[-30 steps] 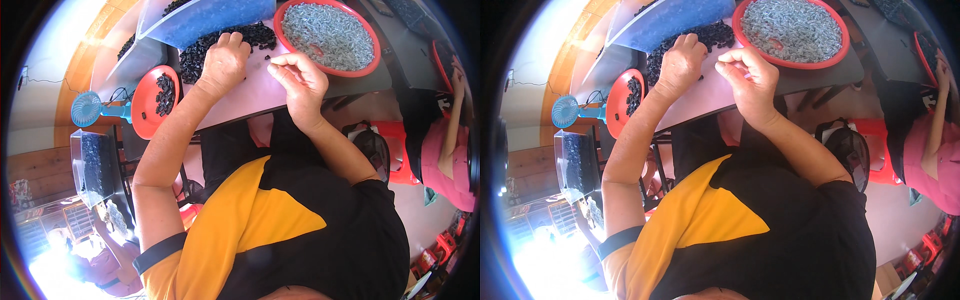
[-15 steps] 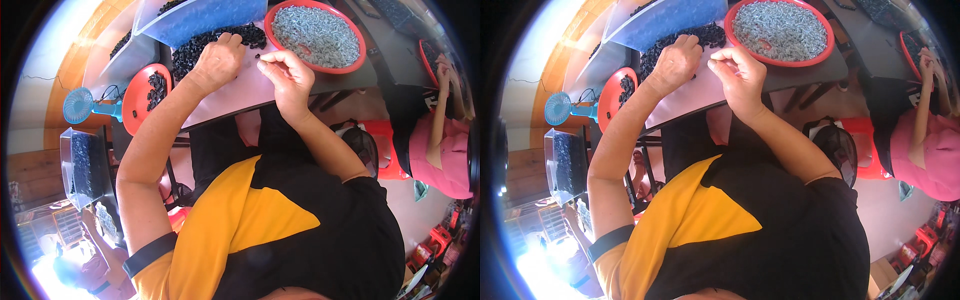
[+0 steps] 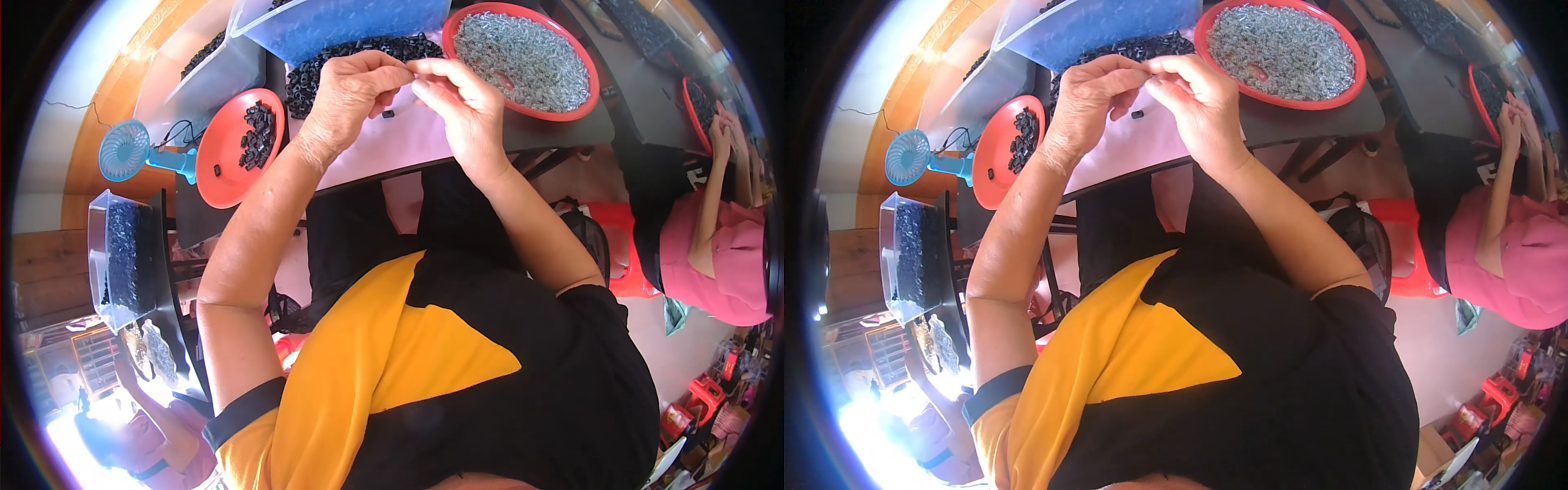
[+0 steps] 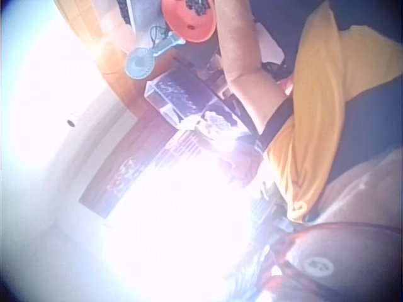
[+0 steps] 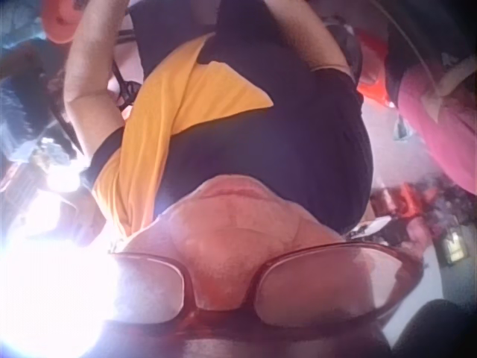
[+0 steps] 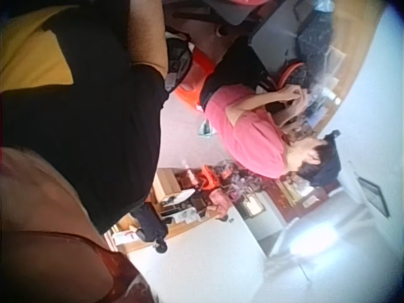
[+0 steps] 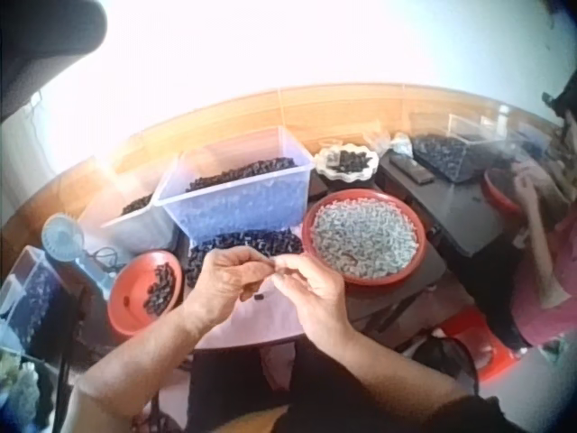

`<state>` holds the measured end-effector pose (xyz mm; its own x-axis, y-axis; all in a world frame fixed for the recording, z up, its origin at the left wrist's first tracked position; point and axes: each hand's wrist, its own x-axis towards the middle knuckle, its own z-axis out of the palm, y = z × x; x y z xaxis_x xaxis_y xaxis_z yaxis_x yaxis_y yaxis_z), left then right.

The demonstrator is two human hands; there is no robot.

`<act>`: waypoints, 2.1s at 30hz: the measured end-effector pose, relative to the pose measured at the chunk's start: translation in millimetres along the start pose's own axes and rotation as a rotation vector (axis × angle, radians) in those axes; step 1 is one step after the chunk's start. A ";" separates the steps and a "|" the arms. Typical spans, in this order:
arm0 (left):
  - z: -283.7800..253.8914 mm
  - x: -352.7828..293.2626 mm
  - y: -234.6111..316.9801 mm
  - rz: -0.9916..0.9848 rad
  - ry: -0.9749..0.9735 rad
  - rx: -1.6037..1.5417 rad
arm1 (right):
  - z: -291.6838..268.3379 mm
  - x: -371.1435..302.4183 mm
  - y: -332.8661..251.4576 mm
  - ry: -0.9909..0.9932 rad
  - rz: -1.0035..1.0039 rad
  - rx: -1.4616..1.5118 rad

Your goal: The person assembles small plastic components by hand, inserting metal springs into plastic housings and placing the completed parts onto a plate.

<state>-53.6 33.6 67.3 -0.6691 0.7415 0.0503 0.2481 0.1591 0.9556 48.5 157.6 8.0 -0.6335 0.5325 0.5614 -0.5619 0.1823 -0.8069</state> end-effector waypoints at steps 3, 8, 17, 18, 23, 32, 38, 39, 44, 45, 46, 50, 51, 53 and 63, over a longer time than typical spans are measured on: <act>-2.3 -5.2 -2.6 -0.062 0.036 -0.434 | 4.7 6.4 -5.5 -0.099 0.033 0.017; 2.5 -16.0 -2.2 -0.118 0.068 -0.564 | 6.1 3.8 -4.7 -0.122 0.114 0.141; 2.3 -32.5 -21.8 0.073 0.090 -0.141 | 2.2 -2.0 -4.1 -0.078 0.169 0.126; 2.2 -32.0 -28.1 0.321 0.162 0.297 | 0.2 -1.7 -2.4 -0.081 0.170 0.127; 5.3 -27.5 -51.3 0.487 0.197 0.946 | -6.5 -0.6 4.2 -0.081 0.218 0.048; 15.3 -40.9 -45.6 0.280 0.253 0.416 | -0.1 0.3 0.7 -0.254 -0.175 -0.276; 12.9 -49.5 -32.9 -0.110 0.153 -0.302 | -1.6 5.6 -13.7 -0.416 -0.060 -0.302; 13.8 -50.6 -32.7 -0.140 0.164 -0.445 | 0.7 4.5 -14.2 -0.420 -0.060 -0.304; 23.3 -55.8 -27.1 -0.153 0.223 -0.740 | 11.8 -12.0 -12.3 -0.261 -0.306 -0.374; 23.8 -58.4 -27.7 -0.153 0.176 -0.743 | 11.1 -10.7 -12.1 -0.241 -0.313 -0.387; 23.4 -59.7 -23.5 -0.178 0.147 -0.724 | 8.6 -9.1 -13.8 -0.256 -0.287 -0.387; 14.6 -59.0 -32.0 -0.131 0.093 -0.646 | 9.8 -6.5 -17.7 -0.302 -0.323 -0.426; 11.9 -59.0 -30.8 -0.113 0.089 -0.572 | 11.3 -6.1 -18.1 -0.309 -0.324 -0.408; 7.2 -59.8 -32.4 -0.092 0.087 -0.503 | 11.4 -4.3 -18.1 -0.359 -0.249 -0.368; 5.0 -67.2 -48.8 -0.045 0.244 -0.389 | 15.1 45.7 7.8 -0.556 -0.508 -1.151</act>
<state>-17.3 -20.7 15.8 -0.8301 0.5568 0.0286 -0.0351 -0.1033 0.9940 7.2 170.9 30.1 -0.7736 -0.1463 0.6166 -0.2123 0.9766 -0.0348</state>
